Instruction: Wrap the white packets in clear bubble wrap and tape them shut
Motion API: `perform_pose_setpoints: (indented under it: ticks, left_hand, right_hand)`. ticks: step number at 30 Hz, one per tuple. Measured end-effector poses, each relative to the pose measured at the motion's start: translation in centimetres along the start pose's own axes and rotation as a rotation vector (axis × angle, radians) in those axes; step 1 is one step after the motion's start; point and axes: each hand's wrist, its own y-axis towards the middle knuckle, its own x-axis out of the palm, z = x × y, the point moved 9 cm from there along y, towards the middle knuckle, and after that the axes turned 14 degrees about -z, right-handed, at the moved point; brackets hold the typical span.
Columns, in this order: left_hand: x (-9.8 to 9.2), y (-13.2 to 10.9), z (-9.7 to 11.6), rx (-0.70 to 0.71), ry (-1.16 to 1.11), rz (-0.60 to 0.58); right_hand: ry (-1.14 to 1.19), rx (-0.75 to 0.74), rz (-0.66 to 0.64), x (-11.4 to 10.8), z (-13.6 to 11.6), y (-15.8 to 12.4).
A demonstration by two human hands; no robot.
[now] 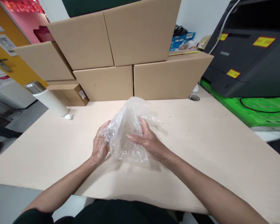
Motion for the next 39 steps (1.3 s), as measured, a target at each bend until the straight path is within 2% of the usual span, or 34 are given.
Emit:
perform_pose_setpoints:
  ticks: [2, 5, 8, 10, 12, 14, 15, 17, 19, 20, 21, 23, 26, 28, 30, 32, 34, 37, 39]
  left_hand:
    - [-0.2, 0.1, 0.4, -0.006, -0.048, 0.021]
    - [-1.6, 0.1, 0.1, -0.038, -0.186, 0.138]
    - [-3.8, -0.9, -1.4, -0.138, -0.285, 0.242]
    - [-5.8, -2.6, -2.9, -0.264, -0.282, 0.300]
    - [-7.9, -4.6, -3.6, -0.361, -0.123, 0.334]
    - [-9.3, -5.6, -2.7, -0.347, 0.195, 0.282]
    - [-9.4, -5.5, -1.7, -0.297, 0.387, 0.220]
    - [-8.1, -4.9, 0.1, -0.159, 0.719, 0.058]
    - [-6.9, -4.2, 1.1, -0.074, 0.852, -0.050]
    - [-7.0, -3.8, 1.3, -0.075, 0.833, -0.044]
    - [-7.7, -3.5, 1.4, -0.099, 0.761, 0.001]
    - [-10.3, -3.8, 0.9, -0.181, 0.514, 0.174]
    - [-14.5, -5.8, -1.1, -0.320, 0.186, 0.404]
    - [-17.0, -7.6, -1.5, -0.399, 0.252, 0.510]
    - [-18.4, -8.9, 0.1, -0.377, 0.525, 0.594]
    - [-17.6, -8.6, 2.6, -0.268, 0.819, 0.573]
    - [-14.7, -6.7, 3.6, -0.190, 0.980, 0.394]
    - [-9.4, -2.7, 1.3, -0.306, 0.934, -0.056]
    - [-6.9, -0.9, -0.9, -0.432, 0.890, -0.246]
  right_hand:
    - [0.014, -0.028, -0.003, 0.0, 0.0, 0.4]
    - [0.005, -0.023, 0.057, -1.1, 0.3, 0.7]
    - [-0.031, -0.025, 0.143, -2.9, 0.2, 0.5]
    - [-0.034, -0.020, 0.176, -3.9, 0.3, 0.2]
    - [-0.034, 0.001, 0.201, -4.8, 0.7, -0.1]
    - [-0.025, 0.034, 0.211, -5.5, 1.5, -0.4]
    - [-0.023, 0.046, 0.213, -5.7, 2.0, -0.5]
    - [-0.022, 0.053, 0.217, -6.1, 2.8, -0.6]
    - [-0.020, 0.040, 0.223, -6.6, 3.3, -0.6]
    - [-0.017, 0.031, 0.226, -6.8, 3.5, -0.7]
    - [-0.014, 0.024, 0.230, -7.1, 3.6, -0.7]
    - [-0.012, 0.023, 0.240, -7.7, 3.7, -0.9]
    - [0.015, 0.036, 0.243, -8.2, 3.9, -1.1]
    - [0.033, 0.046, 0.234, -8.3, 3.9, -1.2]
    - [0.025, 0.055, 0.234, -8.4, 3.9, -1.2]
    - [0.002, 0.070, 0.239, -8.4, 4.0, -1.2]
    - [-0.019, 0.078, 0.243, -8.5, 4.0, -1.2]
    - [-0.040, 0.068, 0.252, -8.6, 4.2, -1.2]
    - [-0.051, 0.053, 0.257, -8.7, 4.3, -1.2]
